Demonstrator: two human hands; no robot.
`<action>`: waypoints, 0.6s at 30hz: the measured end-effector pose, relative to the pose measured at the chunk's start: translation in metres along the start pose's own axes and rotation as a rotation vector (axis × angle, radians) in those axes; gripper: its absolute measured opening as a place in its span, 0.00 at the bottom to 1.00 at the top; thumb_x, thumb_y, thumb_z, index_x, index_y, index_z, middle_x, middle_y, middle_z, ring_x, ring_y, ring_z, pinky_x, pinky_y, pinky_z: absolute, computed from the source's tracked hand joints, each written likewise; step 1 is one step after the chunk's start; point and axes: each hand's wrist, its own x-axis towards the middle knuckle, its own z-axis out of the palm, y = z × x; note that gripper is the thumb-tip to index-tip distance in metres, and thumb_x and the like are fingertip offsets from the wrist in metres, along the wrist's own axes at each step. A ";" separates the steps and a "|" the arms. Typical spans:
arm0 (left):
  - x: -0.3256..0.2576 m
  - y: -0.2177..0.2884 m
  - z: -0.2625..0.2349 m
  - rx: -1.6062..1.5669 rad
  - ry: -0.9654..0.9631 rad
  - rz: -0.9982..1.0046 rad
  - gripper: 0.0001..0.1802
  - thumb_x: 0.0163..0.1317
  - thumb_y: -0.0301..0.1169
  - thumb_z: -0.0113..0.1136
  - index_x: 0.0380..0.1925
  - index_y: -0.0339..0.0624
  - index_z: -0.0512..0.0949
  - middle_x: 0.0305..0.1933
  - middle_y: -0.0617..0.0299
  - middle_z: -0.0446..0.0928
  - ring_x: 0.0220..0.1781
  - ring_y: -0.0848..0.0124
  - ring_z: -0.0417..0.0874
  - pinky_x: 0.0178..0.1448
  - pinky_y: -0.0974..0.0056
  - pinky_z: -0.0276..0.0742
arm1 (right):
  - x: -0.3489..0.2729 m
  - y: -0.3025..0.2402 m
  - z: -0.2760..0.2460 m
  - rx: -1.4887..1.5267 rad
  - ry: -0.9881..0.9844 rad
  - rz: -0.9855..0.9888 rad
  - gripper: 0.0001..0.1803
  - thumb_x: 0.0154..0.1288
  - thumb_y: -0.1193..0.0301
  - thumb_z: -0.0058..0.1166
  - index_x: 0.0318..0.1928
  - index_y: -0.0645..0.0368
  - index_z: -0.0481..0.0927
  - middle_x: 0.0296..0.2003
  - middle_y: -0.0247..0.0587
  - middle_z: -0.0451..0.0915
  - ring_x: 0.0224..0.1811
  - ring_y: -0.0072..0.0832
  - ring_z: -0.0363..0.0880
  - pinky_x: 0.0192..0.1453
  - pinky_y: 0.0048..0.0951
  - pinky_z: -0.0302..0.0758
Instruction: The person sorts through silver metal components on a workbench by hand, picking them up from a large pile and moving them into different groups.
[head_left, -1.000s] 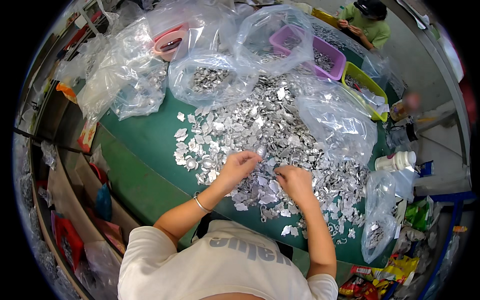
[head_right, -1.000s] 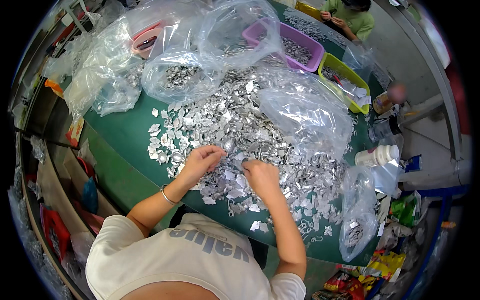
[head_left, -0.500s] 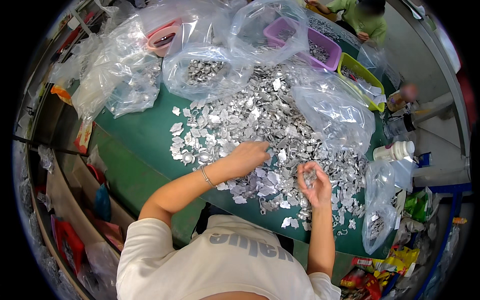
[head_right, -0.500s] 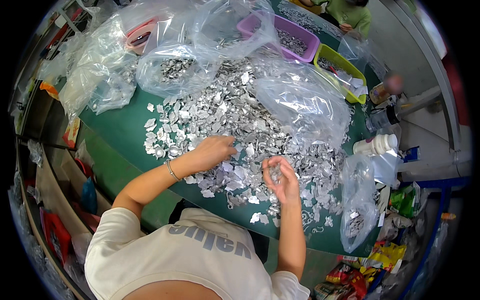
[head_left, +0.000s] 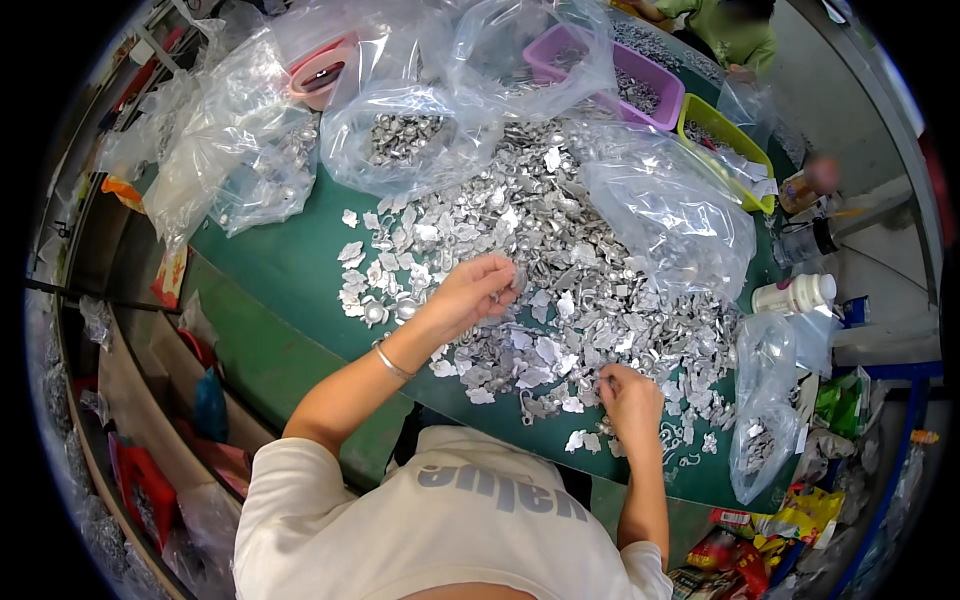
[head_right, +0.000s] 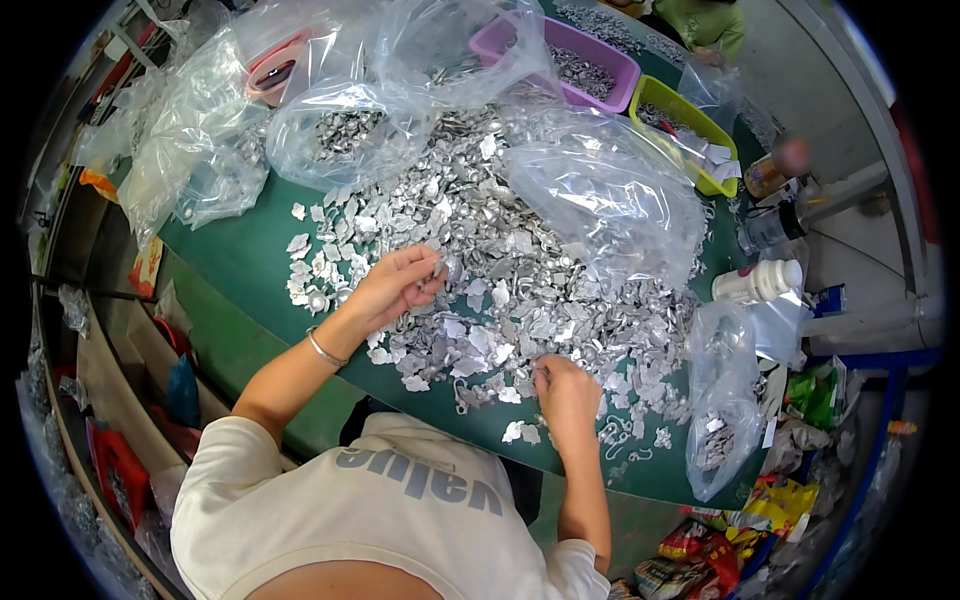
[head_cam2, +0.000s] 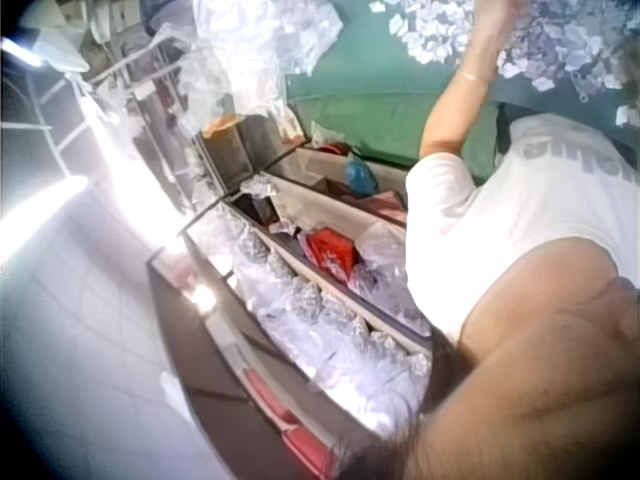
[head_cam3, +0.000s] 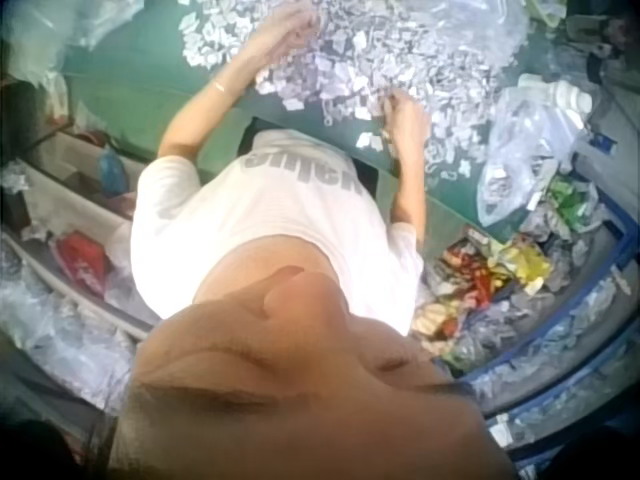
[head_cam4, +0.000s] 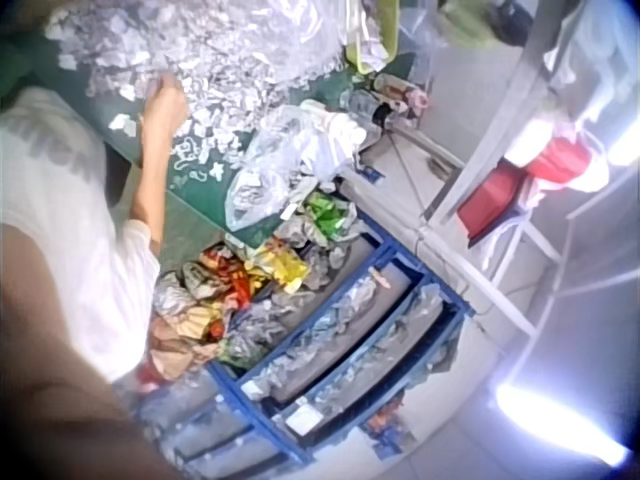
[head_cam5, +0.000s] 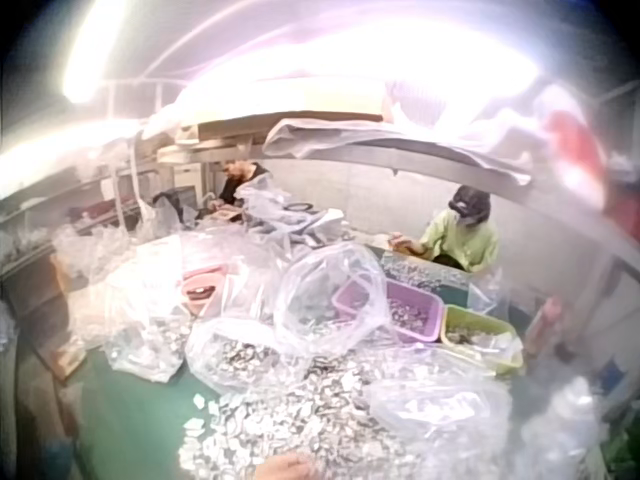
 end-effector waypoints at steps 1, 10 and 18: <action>-0.009 -0.001 0.001 -0.095 0.016 -0.019 0.06 0.64 0.29 0.52 0.37 0.40 0.73 0.31 0.64 0.73 0.28 0.77 0.70 0.29 0.76 0.65 | 0.001 -0.002 -0.003 0.006 -0.010 0.044 0.03 0.52 0.72 0.59 0.29 0.55 0.79 0.27 0.39 0.80 0.23 0.38 0.78 0.26 0.34 0.73; -0.025 -0.014 -0.006 -0.654 -0.016 -0.097 0.11 0.67 0.35 0.47 0.26 0.43 0.69 0.21 0.66 0.62 0.21 0.78 0.61 0.21 0.77 0.58 | 0.020 -0.056 0.048 0.228 0.006 -0.218 0.07 0.50 0.73 0.62 0.31 0.60 0.80 0.25 0.42 0.79 0.22 0.31 0.77 0.27 0.29 0.73; -0.049 -0.022 -0.013 -0.092 0.021 -0.007 0.12 0.64 0.30 0.51 0.45 0.38 0.75 0.23 0.69 0.67 0.18 0.84 0.60 0.20 0.78 0.54 | 0.019 -0.029 0.040 0.817 -0.025 0.077 0.05 0.56 0.76 0.59 0.33 0.63 0.78 0.19 0.29 0.74 0.22 0.13 0.68 0.28 0.17 0.65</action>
